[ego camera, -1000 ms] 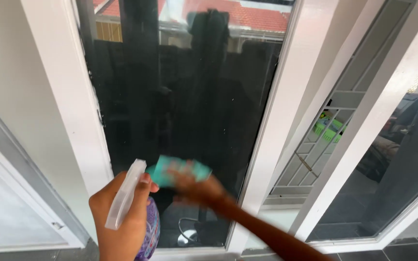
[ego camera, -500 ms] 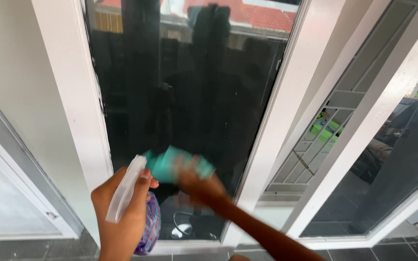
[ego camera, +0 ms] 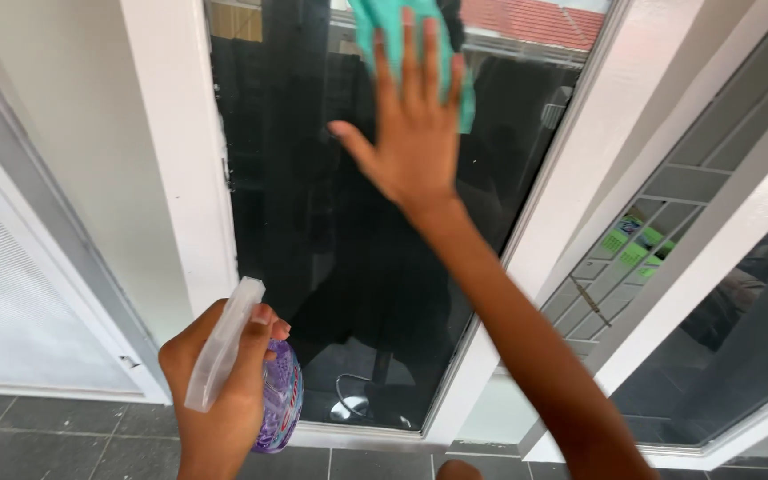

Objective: Cleaning a glass window pane using a spray bottle and a cloth.

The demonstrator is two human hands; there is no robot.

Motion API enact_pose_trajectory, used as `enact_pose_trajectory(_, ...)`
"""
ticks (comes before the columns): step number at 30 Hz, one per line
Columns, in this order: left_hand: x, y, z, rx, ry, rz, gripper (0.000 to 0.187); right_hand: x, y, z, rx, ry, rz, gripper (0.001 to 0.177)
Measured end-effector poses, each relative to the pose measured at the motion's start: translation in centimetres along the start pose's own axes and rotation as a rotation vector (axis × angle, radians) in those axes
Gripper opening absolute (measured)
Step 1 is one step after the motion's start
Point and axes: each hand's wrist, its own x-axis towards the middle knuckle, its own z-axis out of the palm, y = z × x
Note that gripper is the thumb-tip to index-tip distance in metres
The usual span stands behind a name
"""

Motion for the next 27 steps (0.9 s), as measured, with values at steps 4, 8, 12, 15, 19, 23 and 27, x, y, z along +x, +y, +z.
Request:
enact_pose_trajectory(4, -0.7, 0.3, -1.1, 0.001, 0.042, -0.003, 0.027, -3.2, -7.6, 4.2, 0.084, -0.235, -0.052, 0.081)
enact_pose_trajectory(8, -1.7, 0.2, -2.6, 0.01, 0.06, 0.041, 0.025, -19.5, -16.2, 13.7, 0.113, -0.286, -0.155, 0.083)
enact_pose_trajectory(12, -2.7, 0.2, -3.8, 0.109, 0.08, -0.036, 0.023, -35.2, -17.0, 20.4, 0.365, -0.575, -0.364, 0.088)
enact_pose_trajectory(15, -3.0, -0.2, -4.0, 0.169, 0.035, -0.048, 0.028, -32.1, -13.2, 19.0, 0.264, -0.581, -0.48, 0.075)
enact_pose_trajectory(19, -2.6, -1.1, -3.5, -0.019, 0.067, 0.009, 0.019, -11.7, -5.2, 6.1, 0.171, -0.341, -0.313, 0.058)
enact_pose_trajectory(23, -1.7, -2.6, -3.4, -0.054, 0.073, -0.003, 0.017, 4.2, 4.7, -2.3, -0.063, -0.053, -0.385, 0.063)
enact_pose_trajectory(27, -0.6, -3.9, -3.1, -0.056, 0.05, -0.006, 0.018, 11.3, 11.5, -4.0, -0.08, 0.028, 0.068, 0.06)
